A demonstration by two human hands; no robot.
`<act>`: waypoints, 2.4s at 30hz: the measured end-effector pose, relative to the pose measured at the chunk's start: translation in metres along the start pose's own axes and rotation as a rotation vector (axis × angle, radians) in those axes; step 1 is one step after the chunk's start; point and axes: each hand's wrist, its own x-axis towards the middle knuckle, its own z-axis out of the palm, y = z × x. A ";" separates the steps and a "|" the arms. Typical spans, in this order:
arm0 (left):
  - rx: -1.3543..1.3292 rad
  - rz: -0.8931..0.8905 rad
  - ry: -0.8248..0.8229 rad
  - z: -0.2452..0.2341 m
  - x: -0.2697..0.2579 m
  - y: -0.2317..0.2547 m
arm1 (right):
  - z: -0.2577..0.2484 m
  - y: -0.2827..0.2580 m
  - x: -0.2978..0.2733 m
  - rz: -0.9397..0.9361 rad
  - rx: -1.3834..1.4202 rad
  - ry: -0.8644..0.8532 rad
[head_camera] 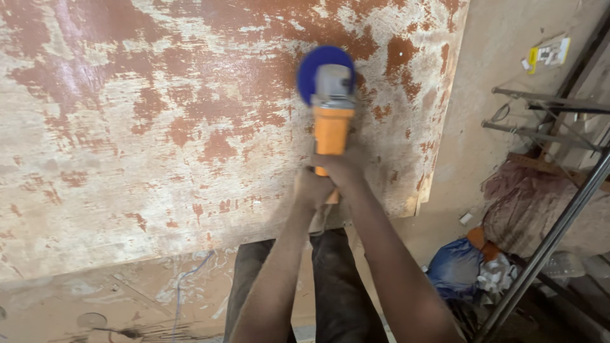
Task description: The person uses a handheld electric sander with a blue pad to sand a large, reddish-brown wooden surface. The person moves the sander in circular and sweeping motions across the board, removing the top layer to reveal a lighter, unfinished wood surface underneath.
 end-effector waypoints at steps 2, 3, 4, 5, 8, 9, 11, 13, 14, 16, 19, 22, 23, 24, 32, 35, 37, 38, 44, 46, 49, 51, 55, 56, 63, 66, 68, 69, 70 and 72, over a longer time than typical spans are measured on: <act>-0.107 0.102 0.110 -0.021 0.002 -0.006 | 0.025 -0.021 -0.015 -0.100 -0.029 0.017; -0.160 0.151 0.167 -0.032 0.001 -0.007 | 0.036 -0.029 -0.020 -0.188 -0.037 0.028; -0.161 0.246 0.171 -0.043 -0.002 -0.008 | 0.045 -0.035 -0.023 -0.276 -0.044 0.039; -0.160 0.342 0.173 -0.053 -0.005 -0.008 | 0.051 -0.041 -0.024 -0.230 -0.083 0.021; -0.173 0.421 0.256 -0.064 -0.012 -0.001 | 0.062 -0.047 -0.019 -0.119 -0.165 -0.040; -0.183 0.411 0.294 -0.062 -0.014 0.001 | 0.063 -0.047 -0.016 -0.103 -0.170 -0.069; -0.133 0.445 0.364 -0.058 -0.020 0.004 | 0.060 -0.043 -0.013 -0.087 -0.188 -0.089; -0.120 0.374 0.329 -0.054 -0.026 0.009 | 0.053 -0.037 -0.013 -0.083 -0.211 -0.072; -0.132 0.285 0.257 -0.053 -0.030 0.010 | 0.049 -0.032 -0.013 -0.077 -0.167 -0.077; -0.034 0.227 0.183 -0.050 -0.037 0.011 | 0.039 -0.018 -0.015 -0.063 -0.079 -0.093; 0.185 0.223 0.162 -0.042 -0.043 0.016 | 0.021 0.002 -0.015 -0.050 0.270 -0.302; 0.247 0.141 0.164 -0.024 -0.041 0.025 | 0.001 0.015 -0.011 -0.003 0.292 -0.221; 0.301 0.218 0.194 -0.018 -0.038 0.028 | -0.005 0.018 -0.009 -0.006 0.306 -0.204; 0.355 0.296 0.222 -0.013 -0.036 0.030 | -0.013 0.021 -0.006 -0.009 0.320 -0.188; 0.119 0.364 0.294 0.010 0.017 0.029 | -0.017 -0.032 0.026 -0.064 0.245 -0.265; -0.248 0.308 0.251 -0.004 0.027 0.020 | -0.009 -0.086 -0.008 -0.013 -0.248 -0.157; -0.295 0.289 0.260 -0.014 0.025 0.016 | -0.013 -0.113 -0.030 0.003 -0.451 -0.160; -0.319 0.280 0.264 -0.015 0.024 0.015 | -0.016 -0.121 -0.039 0.001 -0.510 -0.180; -0.282 0.403 0.153 0.018 0.026 0.010 | -0.046 -0.098 -0.029 0.025 -0.321 -0.125; -0.116 0.368 0.156 0.037 0.032 0.015 | -0.060 -0.078 -0.012 0.014 -0.262 -0.094; -0.028 0.399 0.120 0.067 0.034 0.026 | -0.083 -0.048 0.017 -0.043 -0.171 -0.073; 0.013 0.424 0.110 0.080 0.027 0.038 | -0.097 -0.034 0.030 -0.136 -0.076 -0.069; -0.008 0.340 0.095 0.099 0.006 0.060 | -0.117 -0.016 0.037 -0.031 0.086 -0.030; -0.053 0.302 0.078 0.101 0.002 0.062 | -0.122 -0.016 0.036 -0.070 0.129 -0.059; 0.075 0.319 0.089 0.097 0.004 0.039 | -0.116 -0.030 -0.001 0.095 0.106 0.006; 0.148 0.301 0.121 0.075 0.004 0.012 | -0.103 -0.030 -0.015 -0.017 -0.223 -0.073; 0.186 0.253 0.133 0.058 0.006 -0.007 | -0.085 -0.025 -0.017 -0.005 -0.205 -0.136; 0.107 0.289 0.135 0.051 0.007 -0.018 | -0.075 -0.021 -0.016 0.006 -0.197 -0.167; 0.029 0.323 0.138 0.043 0.010 -0.028 | -0.063 -0.018 -0.013 -0.006 -0.222 -0.196; -0.145 0.398 0.168 0.033 0.017 -0.042 | -0.039 -0.017 -0.004 -0.038 -0.283 -0.251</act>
